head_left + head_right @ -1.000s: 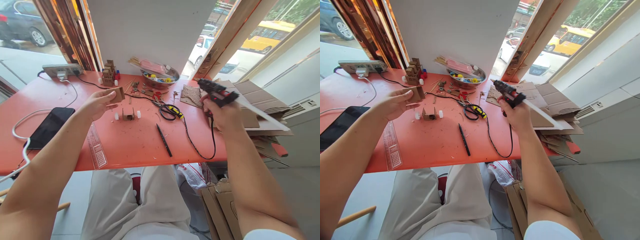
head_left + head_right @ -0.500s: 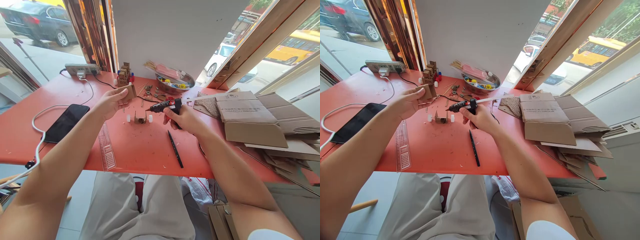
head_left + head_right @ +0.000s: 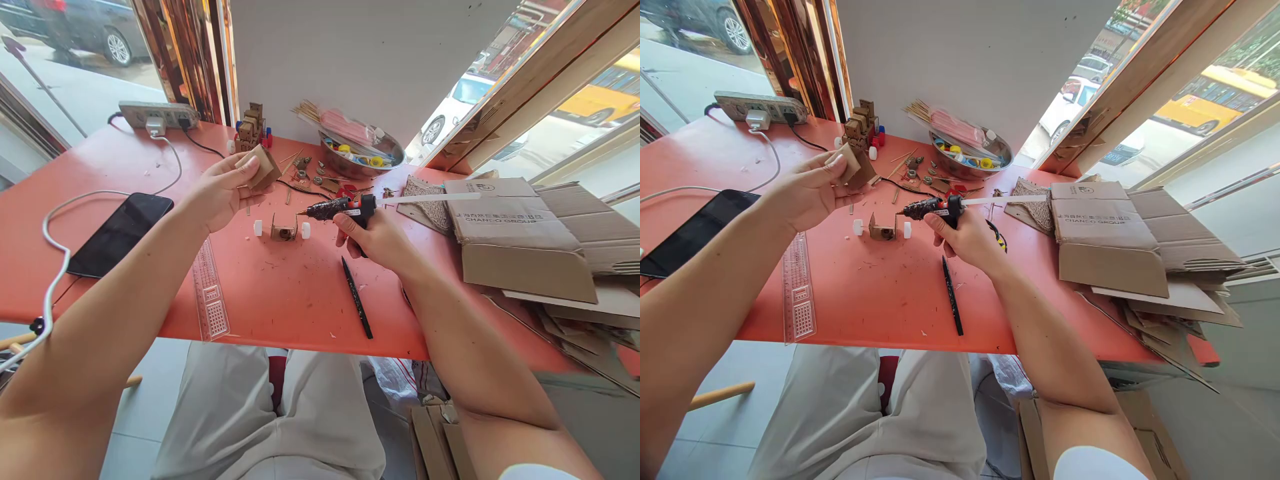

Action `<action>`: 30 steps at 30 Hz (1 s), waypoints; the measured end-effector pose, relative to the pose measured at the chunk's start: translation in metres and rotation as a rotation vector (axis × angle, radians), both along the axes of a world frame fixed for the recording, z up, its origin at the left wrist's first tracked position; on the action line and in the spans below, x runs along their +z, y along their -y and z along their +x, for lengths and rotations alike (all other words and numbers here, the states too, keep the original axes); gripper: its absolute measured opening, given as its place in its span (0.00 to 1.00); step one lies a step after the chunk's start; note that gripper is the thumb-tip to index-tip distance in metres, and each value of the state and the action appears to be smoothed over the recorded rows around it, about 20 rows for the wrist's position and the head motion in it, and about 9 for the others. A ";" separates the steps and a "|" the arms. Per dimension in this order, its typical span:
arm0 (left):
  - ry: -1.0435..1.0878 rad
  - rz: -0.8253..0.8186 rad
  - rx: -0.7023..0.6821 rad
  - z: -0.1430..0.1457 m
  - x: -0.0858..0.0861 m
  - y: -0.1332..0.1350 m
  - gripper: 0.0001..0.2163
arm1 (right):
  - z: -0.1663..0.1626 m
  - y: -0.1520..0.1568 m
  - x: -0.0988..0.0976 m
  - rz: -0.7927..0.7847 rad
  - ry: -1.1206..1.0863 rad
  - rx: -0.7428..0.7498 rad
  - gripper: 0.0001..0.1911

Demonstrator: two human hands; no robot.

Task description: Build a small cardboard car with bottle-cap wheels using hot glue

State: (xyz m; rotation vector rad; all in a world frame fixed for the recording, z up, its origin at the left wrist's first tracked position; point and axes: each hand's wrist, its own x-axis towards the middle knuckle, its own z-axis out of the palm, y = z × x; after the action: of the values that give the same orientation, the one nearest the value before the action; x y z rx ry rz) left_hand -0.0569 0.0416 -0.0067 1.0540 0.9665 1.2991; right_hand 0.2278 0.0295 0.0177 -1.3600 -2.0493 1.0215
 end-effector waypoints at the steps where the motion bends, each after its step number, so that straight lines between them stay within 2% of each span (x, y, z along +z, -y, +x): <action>1: 0.003 -0.004 0.001 0.000 0.000 0.000 0.04 | 0.000 -0.001 -0.001 -0.001 -0.013 -0.001 0.38; 7: 0.021 -0.047 0.000 0.002 0.002 0.000 0.04 | 0.002 -0.005 -0.006 -0.008 -0.001 0.011 0.38; 15: 0.006 -0.014 -0.016 0.000 -0.001 -0.002 0.04 | 0.003 -0.006 -0.007 -0.004 0.033 -0.001 0.38; 20: -0.015 -0.017 -0.028 0.000 0.000 -0.001 0.05 | 0.004 -0.006 -0.009 -0.005 0.046 -0.034 0.34; 30: -0.001 -0.016 -0.031 -0.001 0.000 -0.001 0.07 | 0.005 0.000 -0.003 0.011 0.061 0.025 0.34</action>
State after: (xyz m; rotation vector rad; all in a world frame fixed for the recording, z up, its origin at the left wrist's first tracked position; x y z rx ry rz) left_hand -0.0583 0.0429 -0.0071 1.0535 0.9559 1.2634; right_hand 0.2332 0.0297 0.0146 -1.3793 -2.1185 0.9891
